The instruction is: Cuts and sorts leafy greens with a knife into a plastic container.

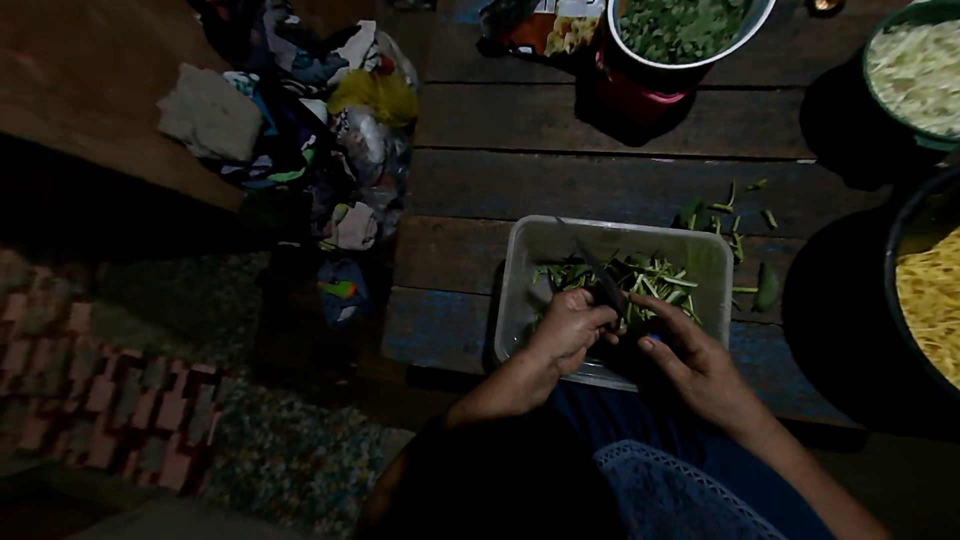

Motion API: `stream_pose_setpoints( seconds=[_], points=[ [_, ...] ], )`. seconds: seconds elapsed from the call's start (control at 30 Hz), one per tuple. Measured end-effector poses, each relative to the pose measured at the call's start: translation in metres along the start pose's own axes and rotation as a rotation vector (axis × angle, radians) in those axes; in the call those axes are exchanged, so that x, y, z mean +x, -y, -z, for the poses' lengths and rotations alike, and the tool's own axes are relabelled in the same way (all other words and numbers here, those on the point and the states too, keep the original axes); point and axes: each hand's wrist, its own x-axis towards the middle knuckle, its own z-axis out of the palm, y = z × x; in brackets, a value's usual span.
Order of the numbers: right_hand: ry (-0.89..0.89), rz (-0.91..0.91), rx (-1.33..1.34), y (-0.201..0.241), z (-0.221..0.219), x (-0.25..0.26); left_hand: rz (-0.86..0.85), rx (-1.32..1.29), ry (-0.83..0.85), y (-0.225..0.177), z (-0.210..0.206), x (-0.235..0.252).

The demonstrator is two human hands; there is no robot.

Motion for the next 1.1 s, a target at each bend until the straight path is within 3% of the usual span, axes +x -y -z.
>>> stream_pose_setpoints(
  seconds=[0.17, 0.33, 0.47, 0.53, 0.6, 0.77, 0.93, 1.1],
  points=[
    [-0.02, -0.008, 0.019, 0.002, 0.003, 0.0, 0.054, 0.108, 0.087, -0.013, 0.009, 0.002],
    [-0.095, -0.029, -0.013, 0.001, 0.013, -0.001, 0.065, 0.374, 0.269, -0.029, 0.012, -0.001],
    [-0.092, -0.163, -0.026, 0.006, 0.029, -0.006, -0.068, 0.644, 0.24, -0.05, 0.014, 0.007],
    [-0.05, -0.231, -0.106, 0.009, 0.031, -0.009, -0.029, 0.805, 0.278, -0.061, 0.011, 0.014],
    [-0.02, -0.246, -0.171, 0.009, 0.03, -0.009, 0.016, 0.938, 0.279, -0.071, 0.005, 0.019],
    [-0.061, -0.191, -0.134, 0.0, 0.027, -0.013, -0.103, 1.344, 0.199, -0.081, 0.021, 0.04],
    [-0.081, -0.149, -0.073, -0.004, 0.028, -0.012, 0.123, 1.743, 0.191, -0.049, 0.026, 0.051],
    [-0.051, -0.121, -0.064, -0.007, 0.029, -0.01, 0.279, 1.93, 0.142, -0.021, 0.012, 0.05]
  ],
)
